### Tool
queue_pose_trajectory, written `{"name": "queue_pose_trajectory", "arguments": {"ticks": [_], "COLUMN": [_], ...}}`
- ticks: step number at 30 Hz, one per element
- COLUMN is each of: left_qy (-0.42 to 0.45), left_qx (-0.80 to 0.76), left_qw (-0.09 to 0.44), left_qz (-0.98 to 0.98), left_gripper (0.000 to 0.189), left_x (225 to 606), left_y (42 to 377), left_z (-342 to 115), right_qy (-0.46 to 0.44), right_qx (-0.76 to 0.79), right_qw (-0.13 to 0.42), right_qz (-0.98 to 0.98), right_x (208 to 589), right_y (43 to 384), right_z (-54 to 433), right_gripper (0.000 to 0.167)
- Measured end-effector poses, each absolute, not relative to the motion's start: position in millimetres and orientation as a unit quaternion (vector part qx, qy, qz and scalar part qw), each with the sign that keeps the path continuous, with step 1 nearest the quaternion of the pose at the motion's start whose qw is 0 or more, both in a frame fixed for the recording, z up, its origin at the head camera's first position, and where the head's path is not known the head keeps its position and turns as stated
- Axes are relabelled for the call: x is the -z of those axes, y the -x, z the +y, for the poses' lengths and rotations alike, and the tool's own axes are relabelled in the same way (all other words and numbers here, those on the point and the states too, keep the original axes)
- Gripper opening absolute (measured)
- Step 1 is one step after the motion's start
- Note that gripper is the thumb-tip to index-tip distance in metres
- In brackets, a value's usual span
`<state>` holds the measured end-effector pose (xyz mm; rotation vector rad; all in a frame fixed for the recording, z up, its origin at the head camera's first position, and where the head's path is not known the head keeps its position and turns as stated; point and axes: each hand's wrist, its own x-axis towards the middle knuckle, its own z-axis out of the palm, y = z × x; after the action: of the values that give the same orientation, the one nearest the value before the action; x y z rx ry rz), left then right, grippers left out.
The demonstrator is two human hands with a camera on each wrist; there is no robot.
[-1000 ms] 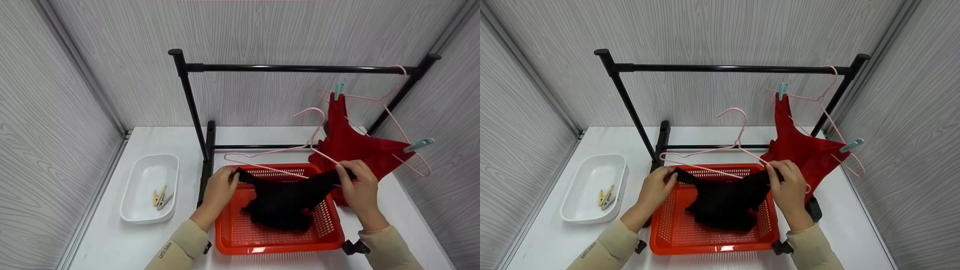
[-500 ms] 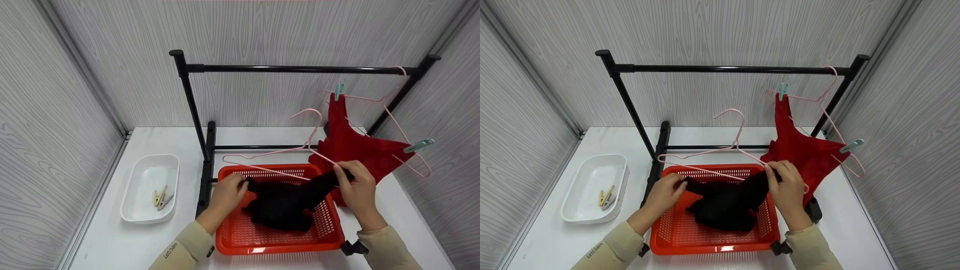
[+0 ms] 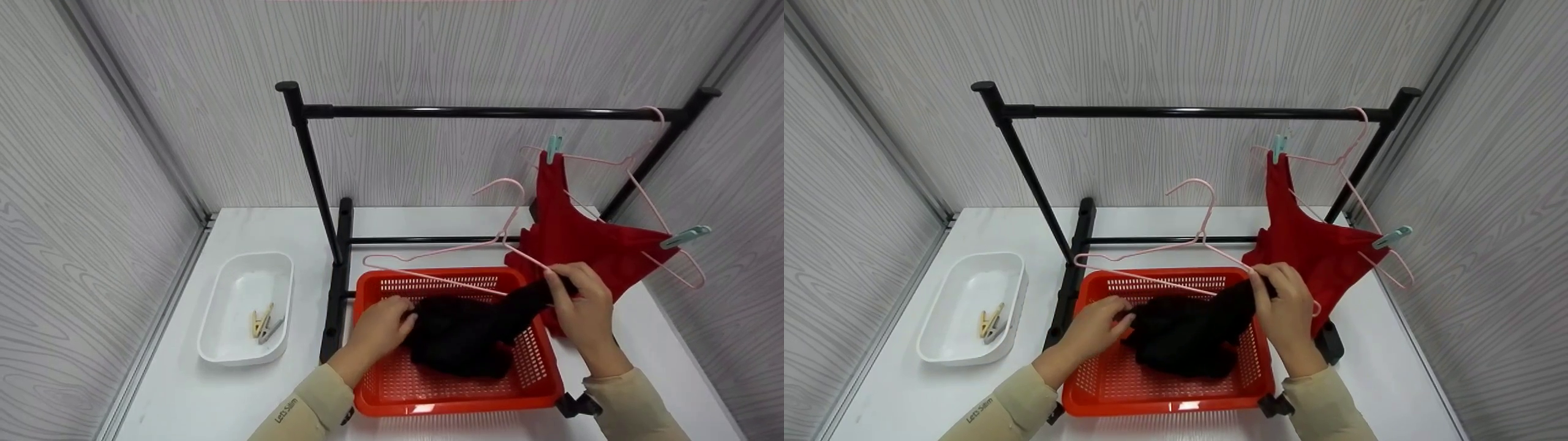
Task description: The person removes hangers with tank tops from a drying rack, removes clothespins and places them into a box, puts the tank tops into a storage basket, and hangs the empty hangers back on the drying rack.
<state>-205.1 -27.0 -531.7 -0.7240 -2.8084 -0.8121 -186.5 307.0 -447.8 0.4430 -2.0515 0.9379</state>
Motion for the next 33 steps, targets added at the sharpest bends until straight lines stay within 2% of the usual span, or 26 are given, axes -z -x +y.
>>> {"name": "queue_pose_trajectory", "arguments": {"ticks": [12,19,33], "left_qy": [0.253,0.239,0.230], "left_qx": [0.256,0.253,0.241], "left_qw": [0.027,0.028,0.107], "left_qz": [-0.933,-0.937,-0.937], "left_gripper": [0.018,0.021,0.017], "left_x": [536,535,509], "left_y": [200,198,197], "left_z": [-24,-29,-30], "right_qy": [-0.172,-0.174,-0.181], "right_qx": [-0.362,-0.364,-0.368], "right_qw": [0.405,0.403,0.407], "right_qz": [-0.822,-0.822,-0.816], "right_x": [448,448,449], "right_y": [186,185,187], "right_z": [308,308,309], "right_gripper": [0.012,0.009,0.005]}}
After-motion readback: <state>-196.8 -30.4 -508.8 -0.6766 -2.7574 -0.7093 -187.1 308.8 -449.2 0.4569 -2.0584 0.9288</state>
